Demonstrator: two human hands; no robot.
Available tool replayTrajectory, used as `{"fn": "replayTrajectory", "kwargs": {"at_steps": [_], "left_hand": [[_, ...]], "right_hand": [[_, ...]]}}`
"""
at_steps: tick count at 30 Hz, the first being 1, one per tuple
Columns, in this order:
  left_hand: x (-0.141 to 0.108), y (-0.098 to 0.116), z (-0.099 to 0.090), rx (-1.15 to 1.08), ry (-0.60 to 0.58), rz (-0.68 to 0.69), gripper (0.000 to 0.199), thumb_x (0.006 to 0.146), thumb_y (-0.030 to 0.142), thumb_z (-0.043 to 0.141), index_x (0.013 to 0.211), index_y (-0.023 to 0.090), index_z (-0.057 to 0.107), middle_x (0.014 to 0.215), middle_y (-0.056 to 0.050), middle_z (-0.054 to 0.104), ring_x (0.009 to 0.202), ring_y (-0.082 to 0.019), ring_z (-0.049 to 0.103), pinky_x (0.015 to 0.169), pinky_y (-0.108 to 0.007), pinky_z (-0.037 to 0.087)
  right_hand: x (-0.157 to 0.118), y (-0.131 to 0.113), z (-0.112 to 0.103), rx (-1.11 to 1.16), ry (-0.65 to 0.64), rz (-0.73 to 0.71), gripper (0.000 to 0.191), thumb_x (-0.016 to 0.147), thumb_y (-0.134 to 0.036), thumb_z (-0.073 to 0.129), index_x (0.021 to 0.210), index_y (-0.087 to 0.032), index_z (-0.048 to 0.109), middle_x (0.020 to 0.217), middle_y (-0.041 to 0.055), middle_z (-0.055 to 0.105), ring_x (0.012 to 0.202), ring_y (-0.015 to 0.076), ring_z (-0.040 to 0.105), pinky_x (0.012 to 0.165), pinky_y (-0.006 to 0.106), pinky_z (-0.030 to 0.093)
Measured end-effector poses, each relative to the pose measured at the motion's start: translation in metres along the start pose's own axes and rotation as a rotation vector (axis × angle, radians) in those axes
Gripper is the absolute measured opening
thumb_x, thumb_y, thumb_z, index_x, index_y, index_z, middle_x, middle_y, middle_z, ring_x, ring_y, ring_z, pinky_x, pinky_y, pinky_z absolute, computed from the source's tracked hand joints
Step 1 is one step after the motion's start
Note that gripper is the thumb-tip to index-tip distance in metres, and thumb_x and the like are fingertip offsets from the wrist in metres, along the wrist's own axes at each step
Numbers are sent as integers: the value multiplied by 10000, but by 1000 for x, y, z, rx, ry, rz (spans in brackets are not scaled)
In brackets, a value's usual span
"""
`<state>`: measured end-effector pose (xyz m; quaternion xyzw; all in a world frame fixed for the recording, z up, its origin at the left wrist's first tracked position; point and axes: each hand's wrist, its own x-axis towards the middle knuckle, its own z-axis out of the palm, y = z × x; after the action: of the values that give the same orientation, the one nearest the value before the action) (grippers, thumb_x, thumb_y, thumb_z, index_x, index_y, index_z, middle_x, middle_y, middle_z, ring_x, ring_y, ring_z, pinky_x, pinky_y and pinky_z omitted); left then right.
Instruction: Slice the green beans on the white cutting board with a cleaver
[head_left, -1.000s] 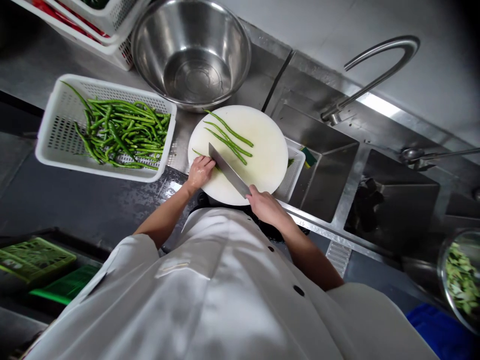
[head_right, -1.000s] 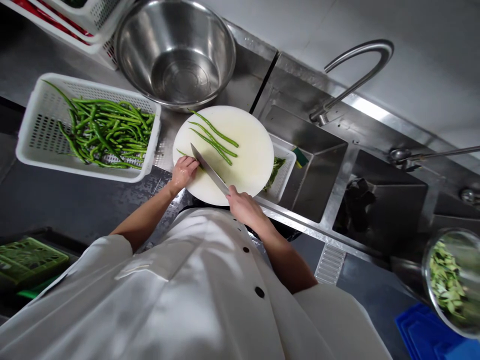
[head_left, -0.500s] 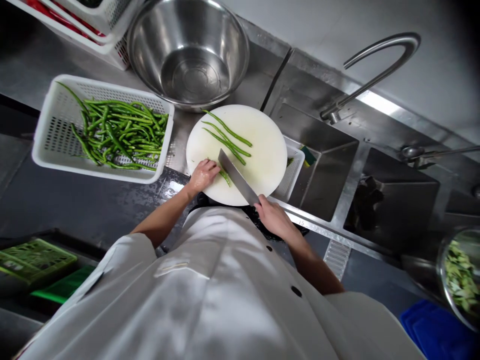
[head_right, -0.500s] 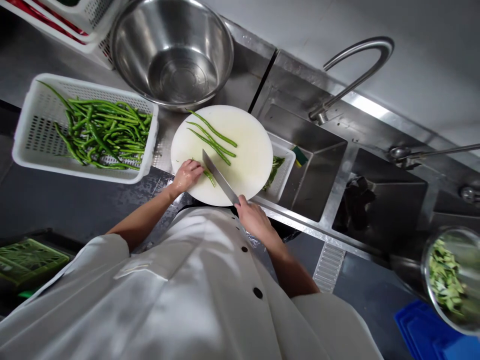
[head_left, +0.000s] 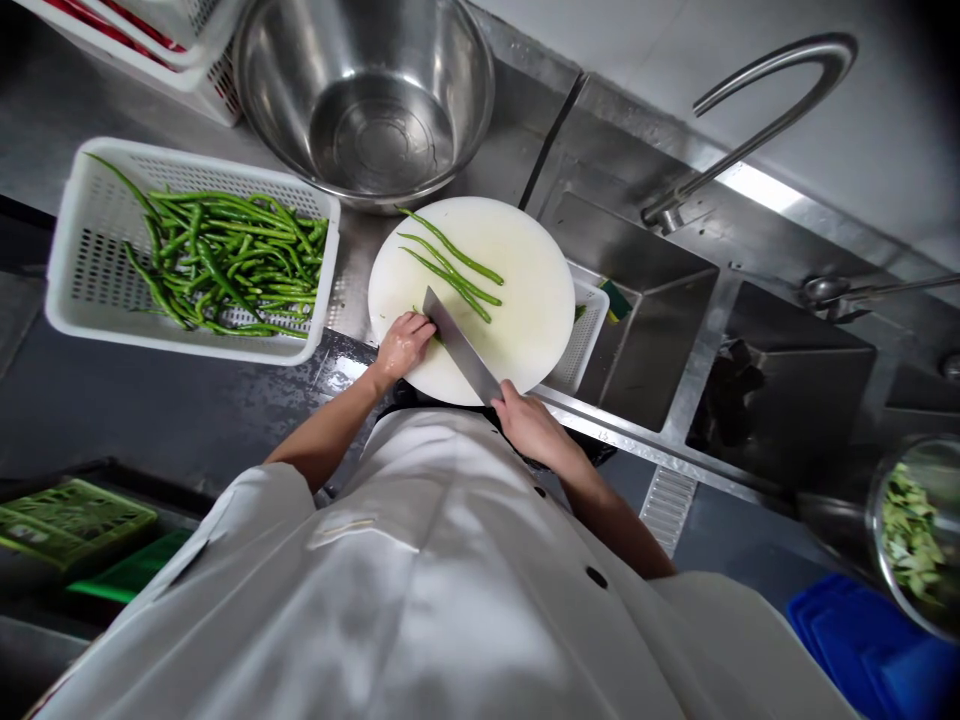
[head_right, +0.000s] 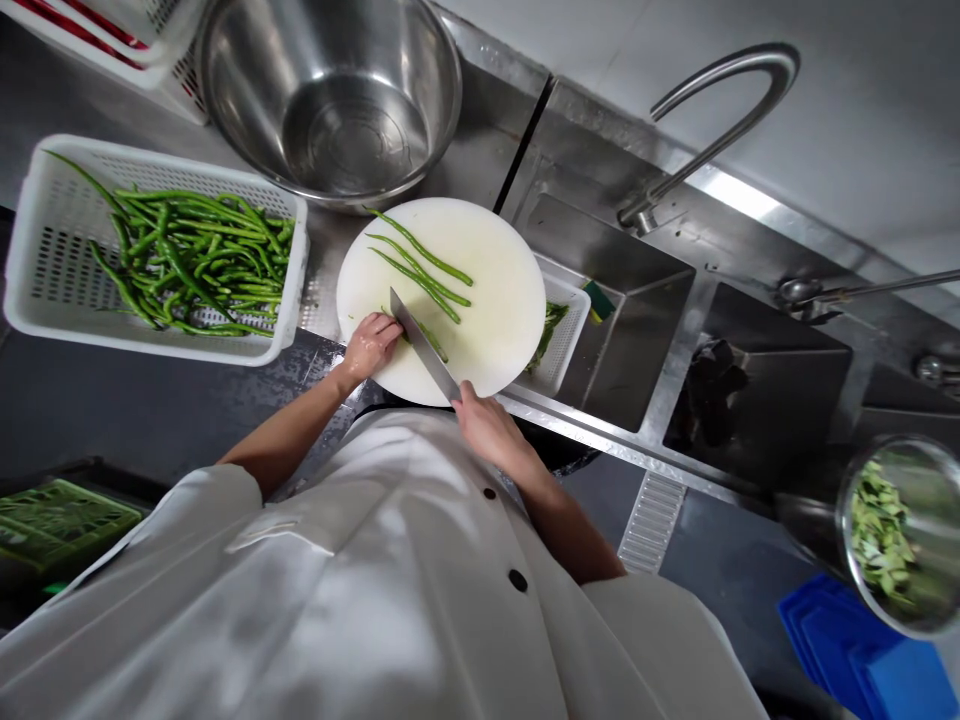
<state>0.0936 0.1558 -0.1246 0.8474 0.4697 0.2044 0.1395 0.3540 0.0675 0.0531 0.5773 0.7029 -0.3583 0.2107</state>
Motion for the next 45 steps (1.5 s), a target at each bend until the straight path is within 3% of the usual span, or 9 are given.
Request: {"fn": "replayTrajectory", "kwargs": {"at_steps": [4, 13, 18, 22, 26, 31, 34, 41, 45], "left_hand": [[-2, -1, 1, -3, 33, 26, 284, 1006, 106, 440, 1058, 210, 699, 1085, -106, 694, 1010, -252, 602, 957, -426, 551], [-2, -4, 4, -54, 59, -6, 275, 978, 95, 444, 1010, 212, 690, 1069, -118, 693, 1014, -265, 598, 943, -451, 568], [-4, -1, 4, -51, 84, 10, 280, 999, 121, 429, 966, 221, 688, 1017, -105, 687, 974, -251, 611, 926, -439, 578], [-4, -8, -18, -86, 67, 45, 276, 1019, 162, 431, 963, 219, 695, 1014, -100, 704, 981, -237, 630, 894, -406, 580], [43, -32, -44, -15, 128, -12, 284, 1011, 150, 427, 1013, 199, 706, 1028, -90, 707, 1016, -243, 627, 942, -418, 550], [137, -30, -36, 83, -307, 388, 336, 976, 124, 491, 1212, 183, 722, 1165, -65, 704, 1137, -254, 631, 1098, -410, 494], [157, -27, -28, 181, -415, 455, 334, 990, 81, 488, 1258, 101, 688, 1132, -91, 684, 1145, -246, 629, 1110, -376, 467], [94, -66, -42, 198, -156, 288, 299, 1049, 171, 428, 1097, 181, 723, 972, -99, 651, 979, -260, 586, 913, -401, 496], [43, -41, -32, 119, -113, 155, 333, 1047, 206, 439, 1108, 209, 766, 1048, -139, 657, 1020, -292, 563, 925, -472, 491]], "right_hand": [[21, -9, 2, 42, 42, 23, 330, 1152, -328, 303, 1389, -157, 458, 1035, 165, 753, 958, 303, 709, 727, 321, 352], [-1, 3, -18, 24, -2, 13, 304, 1146, -361, 328, 1315, -193, 517, 961, 131, 736, 875, 293, 692, 686, 318, 341], [38, -11, -5, 78, 56, 22, 364, 1142, -350, 332, 1421, -165, 477, 1065, 170, 747, 927, 301, 705, 716, 325, 373], [25, 5, 9, 134, 90, 29, 384, 1144, -373, 313, 1410, -181, 512, 1065, 144, 753, 973, 300, 695, 764, 316, 402], [-17, 32, 26, 123, 89, 75, 386, 1147, -359, 317, 1410, -176, 530, 1086, 130, 762, 1018, 292, 694, 794, 306, 403], [-23, 32, 40, 77, 22, -66, 347, 1152, -399, 352, 1340, -218, 581, 1061, 90, 774, 988, 257, 707, 796, 289, 397], [-10, 31, 46, 119, 51, -74, 350, 1157, -393, 347, 1345, -210, 579, 1084, 88, 778, 1002, 248, 707, 830, 290, 409], [-16, 72, 57, 273, 219, 158, 376, 1139, -351, 351, 1379, -180, 584, 1228, 124, 760, 1077, 290, 700, 918, 332, 453], [-26, 76, 51, 208, 219, 208, 428, 1135, -349, 330, 1442, -156, 557, 1208, 148, 770, 1046, 306, 712, 878, 341, 462]]}}
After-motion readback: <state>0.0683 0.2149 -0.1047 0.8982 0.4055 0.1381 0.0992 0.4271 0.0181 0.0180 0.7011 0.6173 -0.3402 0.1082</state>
